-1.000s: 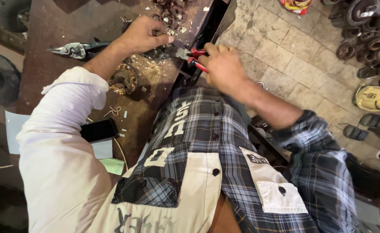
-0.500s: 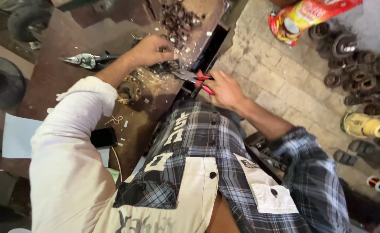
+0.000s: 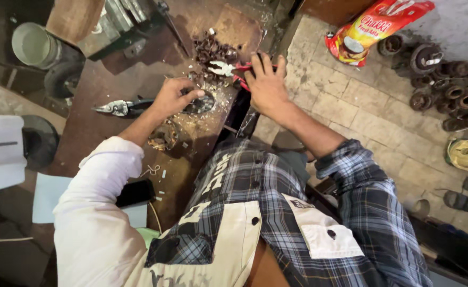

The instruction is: The person uses red-handled pliers to strip and cut wires on a small circular electrical component at a cluttered workbench. They then insert a metal pin into the component and continue adjusting the wires by hand.

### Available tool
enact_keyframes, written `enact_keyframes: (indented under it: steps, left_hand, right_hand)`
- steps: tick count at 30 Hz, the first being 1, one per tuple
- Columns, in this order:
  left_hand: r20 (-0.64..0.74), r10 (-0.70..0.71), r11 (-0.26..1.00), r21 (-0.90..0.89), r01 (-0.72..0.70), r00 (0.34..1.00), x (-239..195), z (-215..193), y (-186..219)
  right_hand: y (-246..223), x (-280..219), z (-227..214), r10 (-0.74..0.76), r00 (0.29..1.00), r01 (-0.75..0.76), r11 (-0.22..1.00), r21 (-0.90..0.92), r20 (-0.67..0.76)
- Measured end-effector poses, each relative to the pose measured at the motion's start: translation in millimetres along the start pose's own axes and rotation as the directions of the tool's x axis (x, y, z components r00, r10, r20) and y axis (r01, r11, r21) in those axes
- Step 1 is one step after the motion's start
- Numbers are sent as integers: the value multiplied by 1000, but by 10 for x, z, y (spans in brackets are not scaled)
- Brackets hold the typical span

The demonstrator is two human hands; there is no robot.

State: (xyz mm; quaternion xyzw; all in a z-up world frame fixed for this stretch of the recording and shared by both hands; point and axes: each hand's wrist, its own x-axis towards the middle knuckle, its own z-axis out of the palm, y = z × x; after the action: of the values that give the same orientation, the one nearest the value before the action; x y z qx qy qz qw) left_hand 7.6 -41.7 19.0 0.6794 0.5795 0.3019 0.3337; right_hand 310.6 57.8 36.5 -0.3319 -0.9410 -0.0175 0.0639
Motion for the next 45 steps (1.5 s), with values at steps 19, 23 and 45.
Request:
enact_keyframes:
  steps: [19,23,45]
  left_hand:
    - [-500,-226,910,-414,-2,836,-1125,63,678]
    - [-557,-345,910,-395,124,755,-1129,384,590]
    - [-533,-634,719,-673,173,561,-395,1092,111]
  right_hand:
    - [-762,300,498,23,979,-118,872,474,202]
    - [-617,265,306,-32,994,-51,712,701,105]
    - [-36,578,585,182,949,-96,944,315,-258]
